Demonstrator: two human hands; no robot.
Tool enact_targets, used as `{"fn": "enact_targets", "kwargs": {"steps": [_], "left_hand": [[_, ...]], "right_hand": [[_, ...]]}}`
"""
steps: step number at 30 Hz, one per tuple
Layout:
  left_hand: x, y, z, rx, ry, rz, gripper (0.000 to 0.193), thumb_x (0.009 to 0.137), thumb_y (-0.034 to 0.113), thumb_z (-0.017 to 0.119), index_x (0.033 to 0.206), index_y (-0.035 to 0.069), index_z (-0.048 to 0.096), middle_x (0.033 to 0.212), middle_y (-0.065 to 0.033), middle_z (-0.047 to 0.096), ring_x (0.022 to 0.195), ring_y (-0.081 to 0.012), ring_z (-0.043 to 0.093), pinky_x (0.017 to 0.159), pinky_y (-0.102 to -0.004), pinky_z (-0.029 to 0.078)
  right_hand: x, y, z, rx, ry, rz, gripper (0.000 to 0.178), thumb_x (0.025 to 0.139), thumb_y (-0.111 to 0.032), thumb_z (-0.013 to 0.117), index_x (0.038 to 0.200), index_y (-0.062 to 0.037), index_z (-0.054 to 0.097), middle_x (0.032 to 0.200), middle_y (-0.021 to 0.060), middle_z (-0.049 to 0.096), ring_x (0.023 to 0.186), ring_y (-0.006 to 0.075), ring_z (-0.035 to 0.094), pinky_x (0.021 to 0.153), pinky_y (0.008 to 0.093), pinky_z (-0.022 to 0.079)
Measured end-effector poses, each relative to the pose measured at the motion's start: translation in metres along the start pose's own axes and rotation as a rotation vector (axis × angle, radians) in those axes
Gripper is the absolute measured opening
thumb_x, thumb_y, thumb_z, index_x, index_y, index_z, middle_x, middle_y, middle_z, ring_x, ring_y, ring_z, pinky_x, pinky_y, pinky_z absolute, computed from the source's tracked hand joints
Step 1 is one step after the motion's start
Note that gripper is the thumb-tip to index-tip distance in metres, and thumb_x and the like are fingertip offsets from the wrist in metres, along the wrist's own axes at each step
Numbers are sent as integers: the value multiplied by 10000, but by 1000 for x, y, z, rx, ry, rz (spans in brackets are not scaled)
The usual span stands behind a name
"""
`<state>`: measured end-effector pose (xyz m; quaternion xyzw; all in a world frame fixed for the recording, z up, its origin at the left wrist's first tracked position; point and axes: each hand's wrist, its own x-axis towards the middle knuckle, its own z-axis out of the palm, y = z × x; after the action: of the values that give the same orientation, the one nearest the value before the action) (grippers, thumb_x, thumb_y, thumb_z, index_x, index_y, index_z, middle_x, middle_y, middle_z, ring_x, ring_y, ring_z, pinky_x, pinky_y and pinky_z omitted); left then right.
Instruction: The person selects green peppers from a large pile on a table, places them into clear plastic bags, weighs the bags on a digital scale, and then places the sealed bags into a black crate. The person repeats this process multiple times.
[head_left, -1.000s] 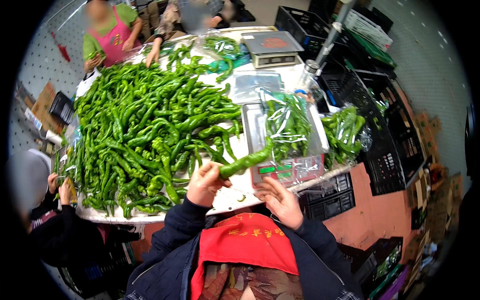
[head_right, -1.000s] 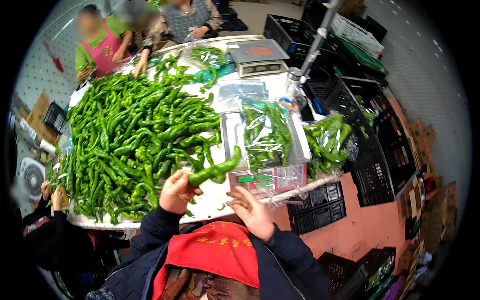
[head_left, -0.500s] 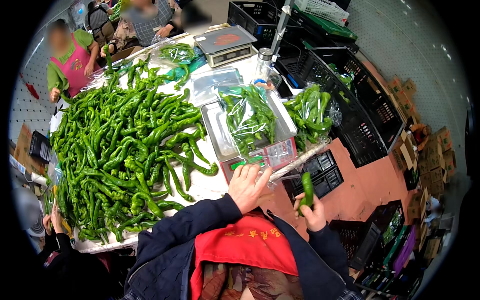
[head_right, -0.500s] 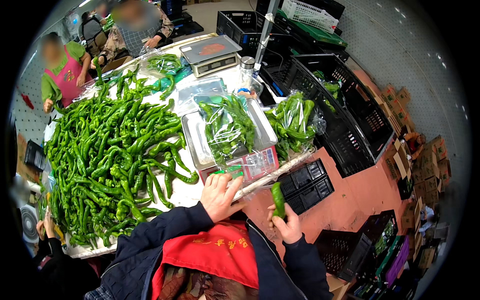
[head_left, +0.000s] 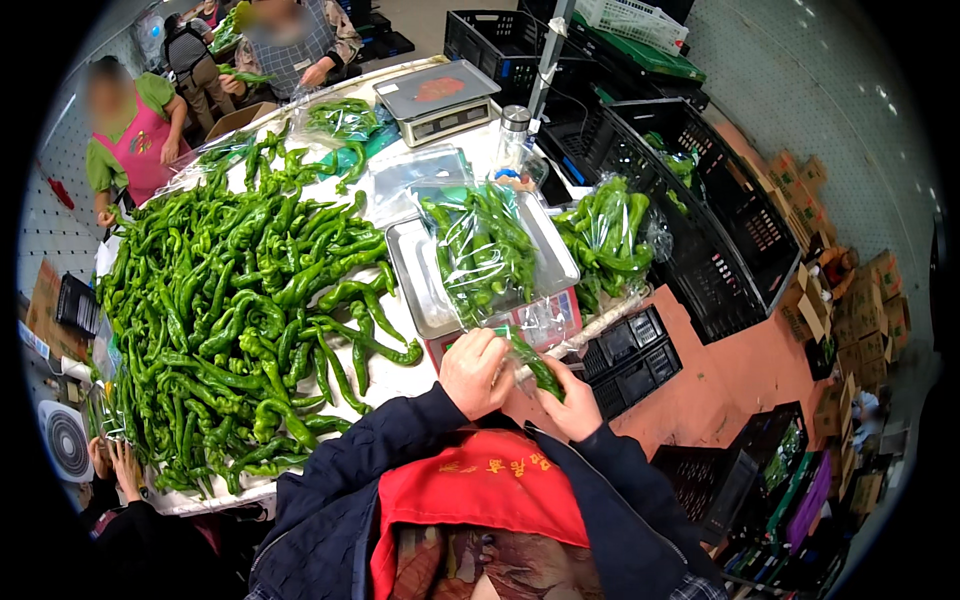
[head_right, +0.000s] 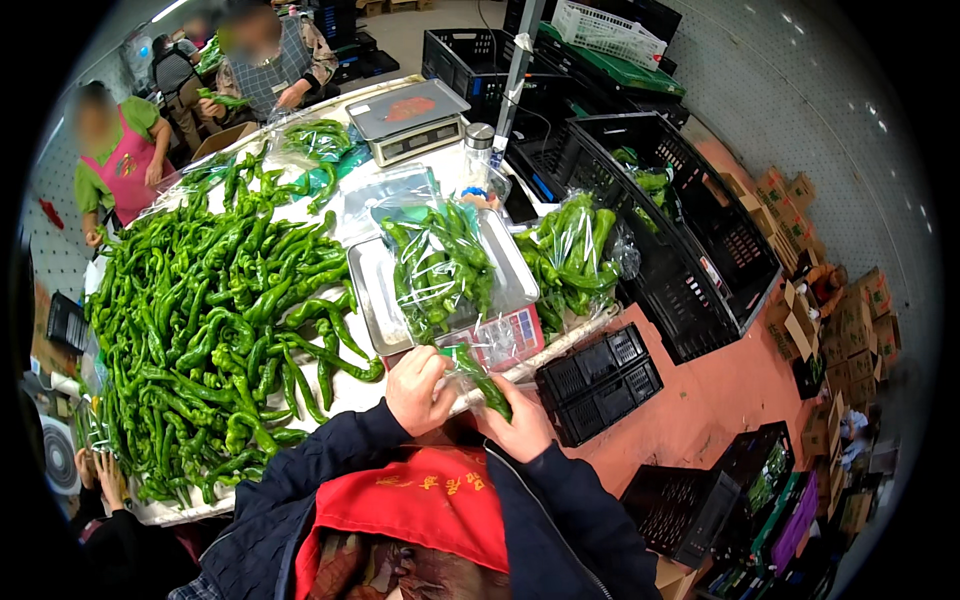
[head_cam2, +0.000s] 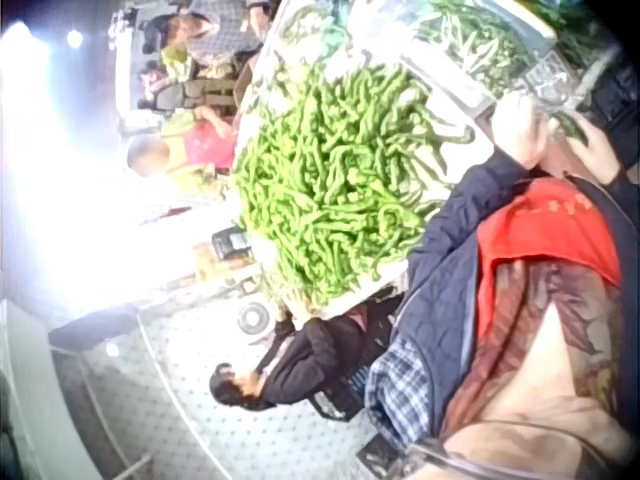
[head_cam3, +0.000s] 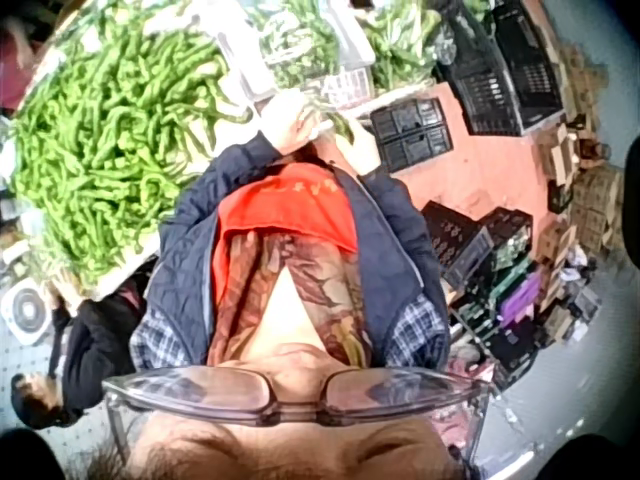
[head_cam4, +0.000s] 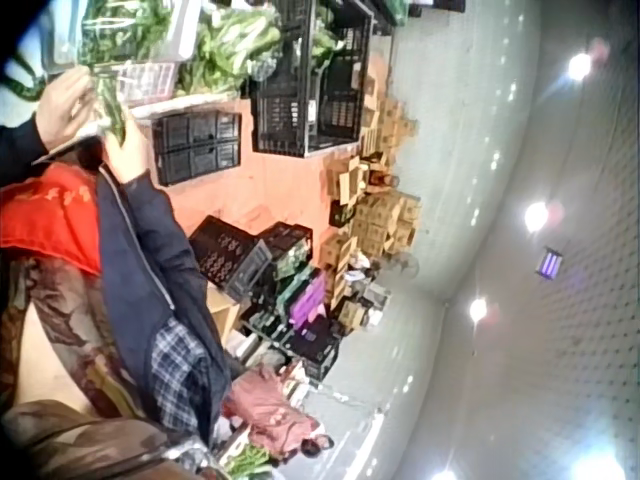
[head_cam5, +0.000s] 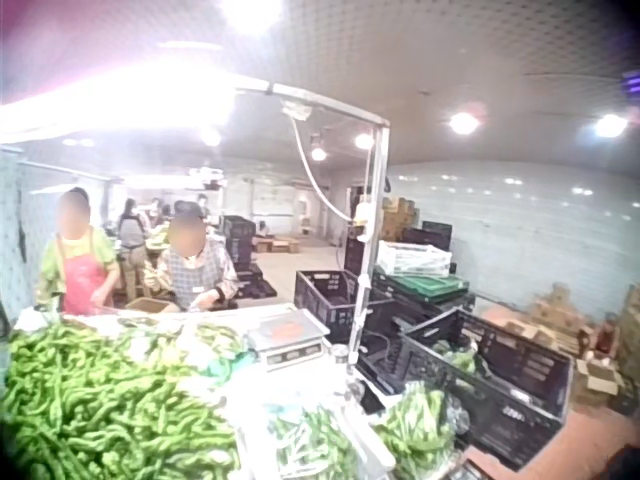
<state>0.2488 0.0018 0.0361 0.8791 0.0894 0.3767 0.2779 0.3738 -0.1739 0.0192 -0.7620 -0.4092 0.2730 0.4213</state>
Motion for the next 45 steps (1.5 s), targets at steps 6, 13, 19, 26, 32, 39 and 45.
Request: {"fn": "enact_targets", "kwargs": {"steps": [6,13,19,26,32,39,45], "left_hand": [[10,1,5,135,-41,84,205,683,102,679,829,53,545,769,-98,499,728,-286,541,655,-384,451],[15,-1,6,90,-2,193,197,634,18,653,783,49,529,730,-78,469,672,-265,517,609,-369,447],[16,1,5,91,-3,261,197,610,38,637,794,43,569,730,-73,499,675,-246,540,591,-353,456],[5,-3,-1,111,19,204,256,622,48,642,873,34,594,759,-86,525,677,-261,558,602,-365,472],[3,1,-6,58,-2,213,227,648,27,658,868,28,602,728,-87,522,647,-265,555,571,-363,463],[-3,8,-12,67,8,249,328,653,75,662,978,26,649,713,-68,521,632,-235,557,569,-353,475],[-13,9,-16,80,-24,242,383,660,80,657,1041,40,664,672,-50,505,589,-221,541,541,-348,465]], "right_hand": [[34,-11,9,-133,30,-269,607,824,-32,631,1408,-26,464,1228,243,594,1122,387,596,919,360,479],[73,-3,25,-58,5,-408,606,817,-12,615,1405,-56,477,1212,224,571,1100,399,586,923,392,479],[130,-7,55,-157,88,-467,606,846,-78,673,1414,-86,461,1046,167,568,893,367,605,758,403,500],[142,35,92,236,151,-329,674,791,-132,784,1371,-90,443,1010,113,605,729,195,611,649,332,512],[123,31,102,212,204,-132,352,870,-255,733,1042,16,590,765,107,650,695,170,613,631,347,486],[136,-15,82,75,-25,-213,357,912,-349,647,896,8,646,738,200,659,666,318,621,613,413,475],[142,-5,85,-233,194,-98,395,868,-400,670,908,-8,639,742,253,657,742,444,645,633,513,491]]}}
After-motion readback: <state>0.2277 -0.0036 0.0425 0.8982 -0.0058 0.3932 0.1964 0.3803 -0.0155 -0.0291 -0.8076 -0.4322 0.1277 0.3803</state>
